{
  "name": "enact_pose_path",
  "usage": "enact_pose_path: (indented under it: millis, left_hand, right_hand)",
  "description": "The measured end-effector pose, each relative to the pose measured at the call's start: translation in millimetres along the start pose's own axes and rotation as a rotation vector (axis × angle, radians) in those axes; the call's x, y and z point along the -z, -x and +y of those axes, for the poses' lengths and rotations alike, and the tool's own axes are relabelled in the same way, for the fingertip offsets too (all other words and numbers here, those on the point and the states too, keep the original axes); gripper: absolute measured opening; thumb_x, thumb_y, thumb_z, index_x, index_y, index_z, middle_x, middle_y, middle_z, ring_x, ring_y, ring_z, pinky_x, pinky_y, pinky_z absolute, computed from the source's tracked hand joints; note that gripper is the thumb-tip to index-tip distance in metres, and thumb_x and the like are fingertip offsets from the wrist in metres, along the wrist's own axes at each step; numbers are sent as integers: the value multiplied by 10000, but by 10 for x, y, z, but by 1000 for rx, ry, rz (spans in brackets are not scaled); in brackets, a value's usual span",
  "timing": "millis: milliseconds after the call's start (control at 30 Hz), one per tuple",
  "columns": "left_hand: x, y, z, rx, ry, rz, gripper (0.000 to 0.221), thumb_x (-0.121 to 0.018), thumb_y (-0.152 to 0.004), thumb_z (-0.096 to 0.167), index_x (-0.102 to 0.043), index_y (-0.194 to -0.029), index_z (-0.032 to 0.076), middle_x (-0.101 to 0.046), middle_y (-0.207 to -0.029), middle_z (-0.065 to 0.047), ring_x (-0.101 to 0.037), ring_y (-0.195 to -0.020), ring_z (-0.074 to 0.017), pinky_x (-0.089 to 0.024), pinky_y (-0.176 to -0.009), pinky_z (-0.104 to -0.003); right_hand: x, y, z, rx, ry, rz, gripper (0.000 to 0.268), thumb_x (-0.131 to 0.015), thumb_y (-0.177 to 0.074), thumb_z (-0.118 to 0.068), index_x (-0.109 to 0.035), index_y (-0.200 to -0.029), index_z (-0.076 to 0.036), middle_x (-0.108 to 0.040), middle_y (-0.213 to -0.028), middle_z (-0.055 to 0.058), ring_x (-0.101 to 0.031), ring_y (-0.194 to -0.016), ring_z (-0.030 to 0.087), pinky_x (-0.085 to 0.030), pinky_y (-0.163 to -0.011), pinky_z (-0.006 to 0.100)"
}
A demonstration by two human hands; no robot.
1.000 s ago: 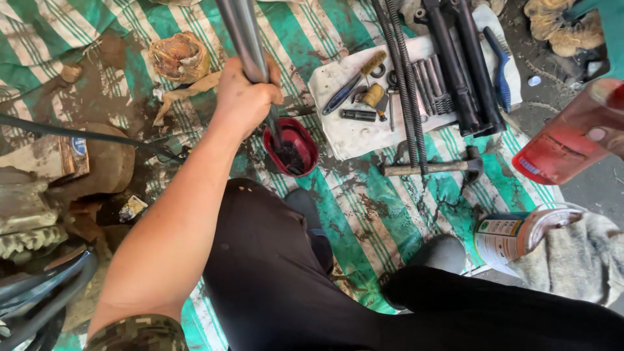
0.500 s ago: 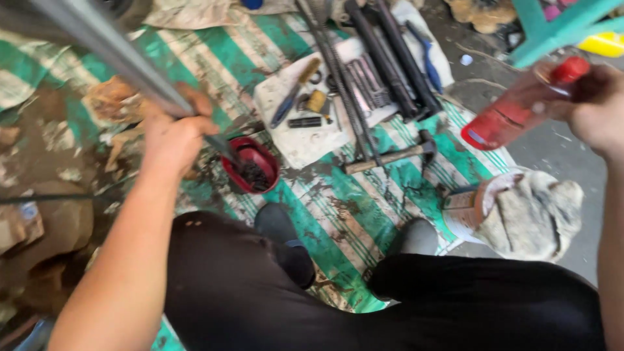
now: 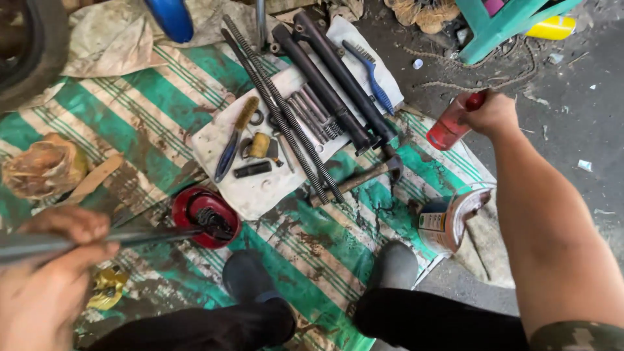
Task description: Servicing a motorcycle front fork by pouring oil and assembling components
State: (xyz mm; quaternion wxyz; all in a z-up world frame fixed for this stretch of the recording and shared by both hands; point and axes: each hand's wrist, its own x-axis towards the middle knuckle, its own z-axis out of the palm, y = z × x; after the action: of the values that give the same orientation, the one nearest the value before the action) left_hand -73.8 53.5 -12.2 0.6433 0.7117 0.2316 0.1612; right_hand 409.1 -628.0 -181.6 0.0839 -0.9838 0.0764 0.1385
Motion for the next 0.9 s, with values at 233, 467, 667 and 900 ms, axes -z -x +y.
enact_pose_path:
  millis: [233,467,667,900]
  left_hand:
    - [745,68,-949,-195,-218,-63,568,-731,-782,-127,-348,-1048,197,-419,-1087,-49,-514,-1004,-204,-528,-1039,-358]
    - [1253,-190,-1166,-192,-603,-249,429,-813,-760,-44,-510,-919,215,-508,-951,125,-582,-823,25,-432,-797,-117]
    - [1390,-251,-1542,-399,-209,-331,659,-767,-636,44,-403,-952,493,-424,-864,279,-500,-674,29,-470,-706,-124]
    - [420,36,-308,-194,-327,-185,615,-831,-669,-114,-416,-902,276,-520,-933,55,-612,-809,-131,-605,-941,-324]
  right_hand:
    - [-709,-357,225,37,-78,14,771,-1023,-739,-467,-729,-1304,-34,-794,-1177,209,-744,-1082,438,-611,-896,519]
    - [-85,99,-217,15,-239,-228,820,-946,-876,-370,-603,-1565,-84,-755,-1393,158,-703,-1281,352,-523,-1192,441]
    - [74,128,-52,-33,-753,-268,851,-473,-1130,-716,-432,-1617,-19,-595,-1584,242,-648,-1330,468,-568,-1005,625]
    - [-1155,-1368,1375,-64,-914,18,750,-493,-1187,-897,-720,-1329,-196,-839,-1226,4,-846,-934,245,-682,-654,460]
